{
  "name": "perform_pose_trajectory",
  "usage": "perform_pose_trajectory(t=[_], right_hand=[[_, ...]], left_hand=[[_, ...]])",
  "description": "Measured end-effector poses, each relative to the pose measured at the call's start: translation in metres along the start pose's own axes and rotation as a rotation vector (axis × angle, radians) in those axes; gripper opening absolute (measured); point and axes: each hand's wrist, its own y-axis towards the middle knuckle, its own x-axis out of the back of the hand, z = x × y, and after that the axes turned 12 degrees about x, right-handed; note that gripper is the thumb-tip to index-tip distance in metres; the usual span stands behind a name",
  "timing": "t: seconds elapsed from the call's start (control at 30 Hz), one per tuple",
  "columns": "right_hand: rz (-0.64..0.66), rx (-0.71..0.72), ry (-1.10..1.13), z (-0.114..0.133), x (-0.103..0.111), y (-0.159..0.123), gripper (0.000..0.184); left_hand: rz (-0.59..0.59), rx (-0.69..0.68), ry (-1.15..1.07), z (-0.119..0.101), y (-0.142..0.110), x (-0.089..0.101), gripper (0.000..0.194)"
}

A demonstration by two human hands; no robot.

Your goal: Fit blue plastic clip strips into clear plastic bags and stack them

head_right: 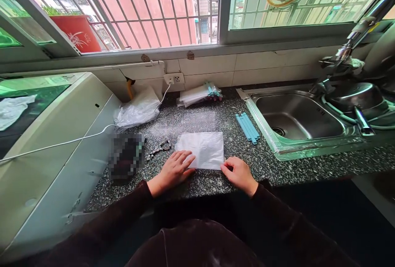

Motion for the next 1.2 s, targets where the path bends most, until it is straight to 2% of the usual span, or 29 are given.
perform_pose_trajectory(t=[0.13, 0.23, 0.27, 0.33, 0.4, 0.47, 0.57, 0.77, 0.87, 1.0, 1.07, 1.2], right_hand=[[-0.003, -0.008, 0.071, 0.0, 0.002, 0.001, 0.028], [-0.117, 0.029, -0.004, 0.0, 0.006, 0.0, 0.02], [-0.172, 0.074, -0.053, 0.001, 0.006, -0.001, 0.018], [-0.249, 0.219, -0.168, 0.002, 0.005, -0.002, 0.026], [-0.247, 0.384, -0.286, 0.003, 0.001, -0.001, 0.034], [-0.222, 0.481, -0.389, 0.006, -0.004, 0.002, 0.029], [-0.229, 0.507, -0.455, 0.011, -0.005, 0.012, 0.01], [-0.321, 0.541, -0.464, 0.028, 0.007, 0.035, 0.012], [-0.324, 0.585, -0.424, 0.041, 0.002, 0.041, 0.012], [-0.327, 0.646, -0.336, 0.061, -0.015, 0.046, 0.008], [-0.311, 0.694, -0.276, 0.069, -0.022, 0.049, 0.006], [-0.232, 0.804, -0.115, 0.081, -0.025, 0.061, 0.021]], left_hand=[[-0.058, -0.042, 0.048, 0.0, 0.011, -0.006, 0.025], [-0.102, -0.029, 0.062, 0.001, 0.016, -0.009, 0.015], [-0.111, -0.019, 0.064, 0.002, 0.017, -0.009, 0.014], [-0.121, -0.006, 0.061, 0.004, 0.017, -0.008, 0.014], [-0.133, 0.003, 0.049, 0.004, 0.017, -0.006, 0.014], [-0.143, 0.017, 0.036, 0.004, 0.017, -0.003, 0.013], [-0.147, 0.056, 0.017, 0.005, 0.017, 0.001, 0.015], [-0.155, 0.242, 0.004, 0.011, 0.021, 0.016, 0.017], [-0.209, 0.389, -0.092, 0.012, 0.029, 0.027, 0.02], [-0.229, 0.54, -0.353, 0.011, 0.041, 0.04, 0.02], [-0.224, 0.574, -0.478, 0.011, 0.044, 0.046, 0.021], [-0.213, 0.567, -0.673, 0.01, 0.047, 0.052, 0.023]])
